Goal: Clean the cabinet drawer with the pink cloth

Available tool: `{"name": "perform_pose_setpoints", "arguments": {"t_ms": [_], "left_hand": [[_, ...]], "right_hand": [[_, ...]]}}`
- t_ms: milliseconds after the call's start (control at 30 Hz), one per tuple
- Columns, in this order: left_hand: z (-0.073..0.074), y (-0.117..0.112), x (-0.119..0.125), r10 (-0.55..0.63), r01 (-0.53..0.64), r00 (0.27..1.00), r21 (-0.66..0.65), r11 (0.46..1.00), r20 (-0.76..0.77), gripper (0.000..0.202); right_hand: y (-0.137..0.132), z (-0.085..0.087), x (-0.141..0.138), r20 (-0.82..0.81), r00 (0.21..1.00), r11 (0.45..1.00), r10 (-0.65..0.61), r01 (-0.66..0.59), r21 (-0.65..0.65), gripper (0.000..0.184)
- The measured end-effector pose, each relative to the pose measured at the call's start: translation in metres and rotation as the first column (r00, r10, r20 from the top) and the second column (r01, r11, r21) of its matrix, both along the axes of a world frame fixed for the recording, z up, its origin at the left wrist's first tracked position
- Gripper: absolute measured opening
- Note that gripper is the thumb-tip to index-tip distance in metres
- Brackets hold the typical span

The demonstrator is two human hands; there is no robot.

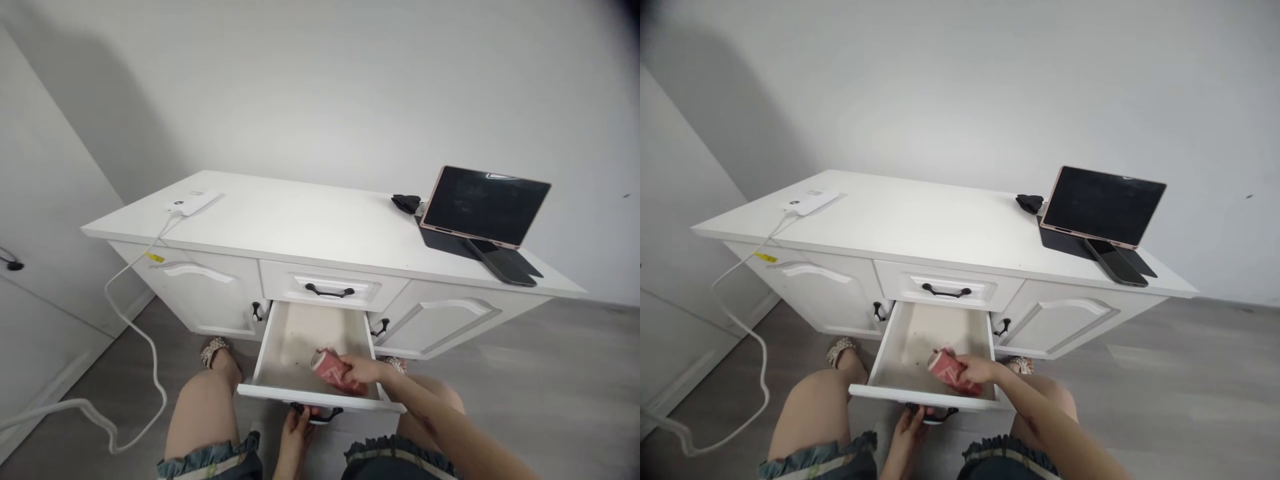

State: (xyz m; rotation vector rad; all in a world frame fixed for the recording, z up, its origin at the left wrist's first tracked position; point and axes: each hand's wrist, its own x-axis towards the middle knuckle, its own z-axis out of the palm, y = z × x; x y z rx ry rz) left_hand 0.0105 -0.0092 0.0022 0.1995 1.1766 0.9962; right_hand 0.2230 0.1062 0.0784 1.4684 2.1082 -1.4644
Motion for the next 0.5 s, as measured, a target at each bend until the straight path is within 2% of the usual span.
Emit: {"name": "perform_pose_setpoints", "arguments": {"t_ms": [67,100,167,233,333,400,500], "left_hand": [[-0.011,-0.001,0.007,0.029,-0.029,1.0,0.007,1.0,0.003,0.029],[-0.015,0.002,0.01,0.044,-0.044,0.999,0.016,0.999,0.012,0.033],[-0.021,0.012,0.014,0.076,-0.078,0.996,0.044,0.996,0.043,0.036],[-0.021,0.026,0.017,0.106,-0.112,0.991,0.074,0.991,0.075,0.036],[-0.016,0.048,0.021,0.149,-0.158,0.982,0.076,0.985,0.116,0.033],[-0.012,0.059,0.022,0.17,-0.181,0.973,0.058,0.982,0.153,0.031],[-0.009,0.065,0.019,0.168,-0.179,0.952,0.019,0.984,0.256,0.022]], "right_hand": [[-0.018,0.024,0.002,-0.117,0.991,0.983,-0.066,0.085,0.16,0.045],[-0.03,0.033,0.005,-0.182,0.979,0.95,-0.091,0.14,0.28,0.042],[-0.055,0.041,0.014,-0.24,0.966,0.819,-0.097,0.214,0.532,0.037],[-0.077,0.035,0.025,-0.132,0.986,0.687,-0.102,0.166,0.707,0.033],[-0.093,0.01,0.039,0.117,0.977,0.574,-0.177,0.006,0.819,0.027],[-0.093,-0.005,0.04,0.195,0.947,0.535,-0.255,-0.03,0.844,0.024],[-0.087,-0.017,0.021,0.212,0.896,0.527,-0.391,0.029,0.849,0.026]]}}
